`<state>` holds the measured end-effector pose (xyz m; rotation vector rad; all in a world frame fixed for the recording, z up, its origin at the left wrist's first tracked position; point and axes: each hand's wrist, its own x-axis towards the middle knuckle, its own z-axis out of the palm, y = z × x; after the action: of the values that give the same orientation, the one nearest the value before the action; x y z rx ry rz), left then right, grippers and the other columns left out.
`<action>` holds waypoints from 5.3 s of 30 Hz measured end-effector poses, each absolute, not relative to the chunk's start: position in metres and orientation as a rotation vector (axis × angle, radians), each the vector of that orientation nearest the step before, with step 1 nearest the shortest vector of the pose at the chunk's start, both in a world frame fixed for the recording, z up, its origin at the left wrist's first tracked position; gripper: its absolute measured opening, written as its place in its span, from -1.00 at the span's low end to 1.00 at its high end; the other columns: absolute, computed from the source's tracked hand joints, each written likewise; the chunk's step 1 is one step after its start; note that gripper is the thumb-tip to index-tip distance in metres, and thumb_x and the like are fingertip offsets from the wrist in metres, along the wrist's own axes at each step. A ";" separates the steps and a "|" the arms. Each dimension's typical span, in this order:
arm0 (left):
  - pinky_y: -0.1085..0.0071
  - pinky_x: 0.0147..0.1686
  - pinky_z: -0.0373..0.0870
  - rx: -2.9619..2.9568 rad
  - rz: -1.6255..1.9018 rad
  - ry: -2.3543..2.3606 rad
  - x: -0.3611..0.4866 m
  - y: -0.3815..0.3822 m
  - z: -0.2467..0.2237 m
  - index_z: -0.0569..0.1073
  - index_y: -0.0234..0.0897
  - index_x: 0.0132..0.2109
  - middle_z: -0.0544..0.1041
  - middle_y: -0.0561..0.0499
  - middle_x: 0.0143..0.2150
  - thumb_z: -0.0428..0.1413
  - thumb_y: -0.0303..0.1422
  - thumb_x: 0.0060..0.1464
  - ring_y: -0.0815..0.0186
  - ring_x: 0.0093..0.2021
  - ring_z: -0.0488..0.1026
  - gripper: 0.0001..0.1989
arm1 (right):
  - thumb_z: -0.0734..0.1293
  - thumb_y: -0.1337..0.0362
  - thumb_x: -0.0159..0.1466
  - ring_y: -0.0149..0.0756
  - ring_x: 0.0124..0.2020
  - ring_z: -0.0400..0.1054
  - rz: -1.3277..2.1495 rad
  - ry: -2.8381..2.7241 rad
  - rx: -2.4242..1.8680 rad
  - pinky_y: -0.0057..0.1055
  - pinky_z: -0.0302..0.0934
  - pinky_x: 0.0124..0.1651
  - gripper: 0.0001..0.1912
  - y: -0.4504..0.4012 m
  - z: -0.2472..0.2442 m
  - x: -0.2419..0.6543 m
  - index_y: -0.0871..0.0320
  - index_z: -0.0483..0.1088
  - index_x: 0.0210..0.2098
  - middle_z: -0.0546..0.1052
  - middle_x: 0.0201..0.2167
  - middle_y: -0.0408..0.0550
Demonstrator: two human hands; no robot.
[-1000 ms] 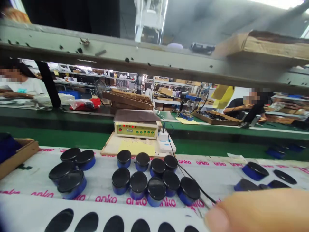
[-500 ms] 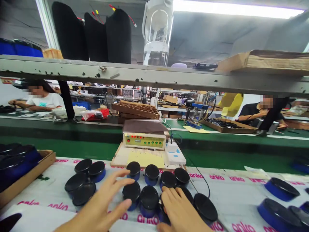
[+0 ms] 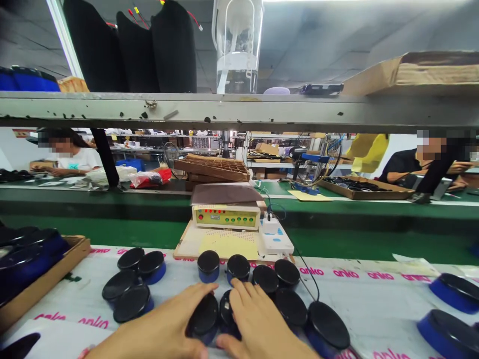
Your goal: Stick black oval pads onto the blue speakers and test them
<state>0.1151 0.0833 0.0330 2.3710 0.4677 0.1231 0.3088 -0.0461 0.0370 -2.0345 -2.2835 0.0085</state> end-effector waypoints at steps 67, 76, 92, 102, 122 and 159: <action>0.00 0.22 -0.06 2.680 0.164 0.832 0.092 0.105 0.061 0.33 -0.26 0.11 0.30 -0.19 0.19 0.26 -0.37 -0.29 -0.10 0.24 0.10 -0.29 | 0.32 0.40 0.04 -0.42 -0.45 0.13 0.329 -2.230 -1.863 -0.45 0.03 -0.41 -0.82 0.044 0.059 0.336 0.16 0.20 -0.38 0.28 -0.39 -0.18; 0.14 0.03 0.29 2.460 0.316 0.658 0.141 0.080 0.031 0.26 -0.28 0.17 0.40 -0.18 0.07 0.23 -0.37 -0.10 -0.01 0.04 0.37 -0.35 | 0.20 0.42 0.16 -0.14 -0.19 0.26 0.138 -2.119 -2.044 -0.29 0.09 -0.22 -0.91 0.008 0.068 0.326 0.17 0.20 -0.31 0.34 -0.15 0.11; 0.11 0.17 0.17 2.378 0.421 0.604 0.140 0.093 0.016 0.16 -0.22 0.24 0.24 -0.18 0.23 0.23 -0.45 -0.13 0.00 0.20 0.22 -0.24 | 0.29 0.25 0.15 -0.32 -0.41 0.23 0.527 -2.069 -1.964 -0.41 0.08 -0.39 -0.84 -0.030 0.075 0.317 0.08 0.17 -0.36 0.37 -0.38 -0.17; 0.25 0.22 0.14 2.361 0.573 0.472 0.154 0.090 0.016 0.20 -0.18 0.19 0.23 -0.08 0.21 0.09 -0.55 -0.03 0.21 0.20 0.21 -0.39 | 0.35 0.34 0.07 -0.01 -0.19 0.28 0.463 -2.174 -2.097 -0.10 0.16 -0.14 -0.81 -0.042 0.060 0.313 0.18 0.28 -0.32 0.41 -0.21 0.09; 0.12 0.20 0.18 2.284 0.379 0.250 0.165 0.027 0.058 -0.20 -0.22 0.36 0.12 -0.19 0.33 0.24 -0.14 -0.04 0.05 0.27 0.14 0.01 | 0.18 0.10 0.32 -0.27 -0.25 0.32 0.485 -1.680 -1.851 -0.39 0.25 -0.17 -0.54 -0.099 0.076 0.320 -0.10 0.04 0.19 0.40 -0.23 -0.12; -0.13 0.22 -0.08 2.507 0.045 0.538 0.175 0.066 0.041 0.11 -0.32 0.28 -0.24 -0.33 0.39 0.32 -0.03 -0.39 -0.23 0.34 -0.44 0.09 | 0.31 0.29 0.07 -0.19 -0.36 0.23 0.247 -1.877 -1.989 -0.29 0.13 -0.30 -0.81 -0.033 0.046 0.360 0.09 0.15 -0.49 0.38 -0.42 -0.10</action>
<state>0.1749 0.0665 0.0409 2.5073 0.5380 0.0449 0.3602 -0.0327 0.0460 -1.9893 -1.8772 0.2469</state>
